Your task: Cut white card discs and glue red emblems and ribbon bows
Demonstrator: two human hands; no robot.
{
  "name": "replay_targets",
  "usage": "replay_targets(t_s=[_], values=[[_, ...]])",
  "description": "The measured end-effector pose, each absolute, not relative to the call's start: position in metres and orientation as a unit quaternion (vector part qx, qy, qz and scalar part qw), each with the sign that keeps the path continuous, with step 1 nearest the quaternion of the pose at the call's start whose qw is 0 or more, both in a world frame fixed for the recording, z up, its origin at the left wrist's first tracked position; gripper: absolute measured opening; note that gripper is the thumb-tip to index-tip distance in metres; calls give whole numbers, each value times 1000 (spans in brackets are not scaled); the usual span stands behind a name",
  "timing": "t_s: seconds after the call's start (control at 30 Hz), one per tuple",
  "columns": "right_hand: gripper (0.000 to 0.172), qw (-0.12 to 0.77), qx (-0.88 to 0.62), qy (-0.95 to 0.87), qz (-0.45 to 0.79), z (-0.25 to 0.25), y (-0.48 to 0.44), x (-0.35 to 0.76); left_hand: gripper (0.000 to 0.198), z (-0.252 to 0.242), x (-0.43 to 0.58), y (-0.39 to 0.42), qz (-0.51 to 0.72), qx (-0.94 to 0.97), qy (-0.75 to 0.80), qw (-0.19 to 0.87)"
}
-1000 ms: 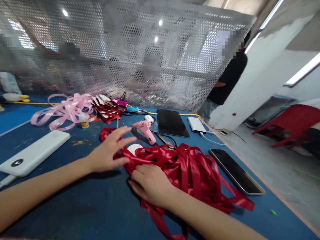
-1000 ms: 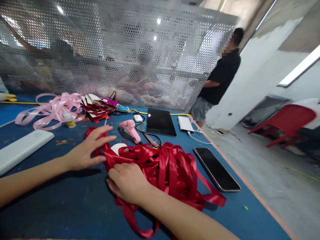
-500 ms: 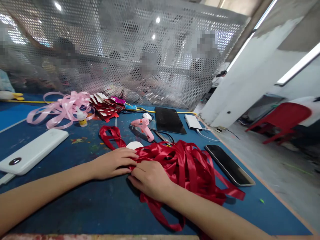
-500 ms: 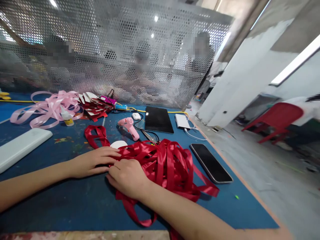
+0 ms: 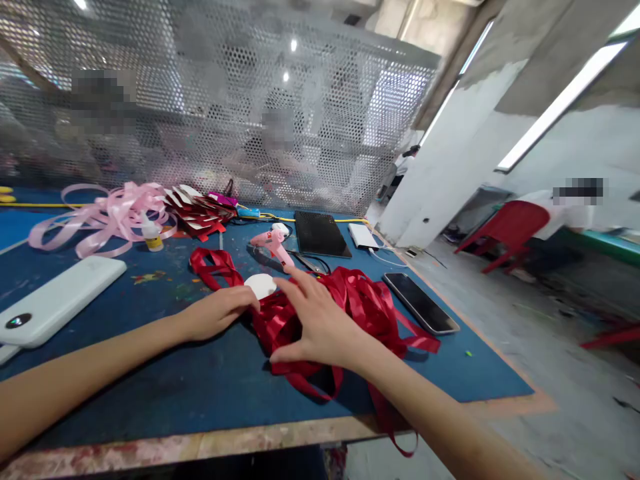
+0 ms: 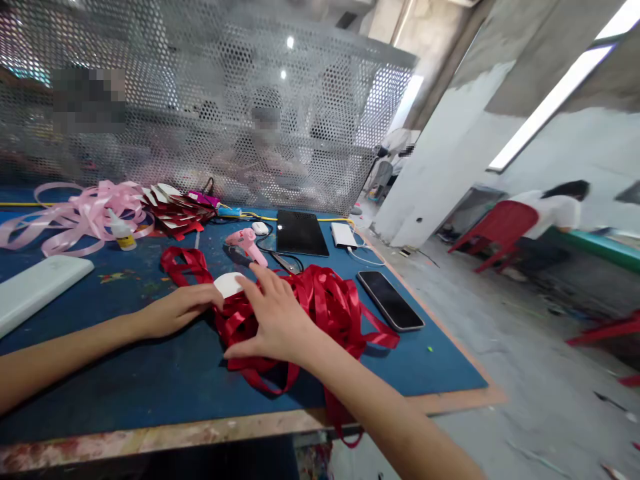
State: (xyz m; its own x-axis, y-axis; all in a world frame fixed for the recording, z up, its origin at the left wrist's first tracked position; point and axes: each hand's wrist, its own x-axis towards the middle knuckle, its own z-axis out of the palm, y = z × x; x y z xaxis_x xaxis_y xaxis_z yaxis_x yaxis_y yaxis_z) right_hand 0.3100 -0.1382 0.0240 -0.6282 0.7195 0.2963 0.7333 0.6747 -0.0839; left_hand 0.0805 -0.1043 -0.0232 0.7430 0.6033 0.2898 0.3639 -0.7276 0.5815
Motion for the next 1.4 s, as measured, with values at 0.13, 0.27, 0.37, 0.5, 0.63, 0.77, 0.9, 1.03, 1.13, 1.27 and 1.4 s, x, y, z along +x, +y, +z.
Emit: replay_targets(t_s=[0.13, 0.27, 0.37, 0.5, 0.63, 0.77, 0.9, 1.03, 1.13, 1.27, 1.4], values=[[96, 82, -447, -891, 0, 9, -137, 310, 18, -23, 79, -101, 318, 832, 350, 292], [78, 74, -528, -844, -52, 11, -118, 325, 10, -22, 76, -95, 424, 723, 396, 376], [49, 39, -546, -833, -83, 22, -107, 334, 8, -19, 76, -91, 506, 627, 412, 425], [31, 44, -567, -815, -115, 43, -101, 336, 11, -17, 77, -88, 580, 521, 442, 444], [28, 89, -586, -798, -109, 68, -98, 332, 16, -13, 84, -92, 592, 482, 456, 458], [26, 135, -574, -803, -85, 87, -97, 327, 17, 0, 94, -100, 601, 485, 414, 482], [24, 177, -566, -803, -54, 97, -96, 315, 25, 15, 109, -106, 598, 518, 346, 505], [21, 198, -556, -807, 8, 93, -97, 288, 62, 11, 136, -105, 586, 576, 287, 493], [17, 185, -530, -824, 84, 88, -105, 267, 75, -2, 156, -100, 576, 613, 268, 471], [12, 151, -467, -852, 185, 93, -113, 271, 52, -18, 155, -102, 553, 628, 290, 464], [22, 194, -518, -804, 219, 95, -99, 313, 26, -22, 135, -125, 475, 703, 278, 450]])
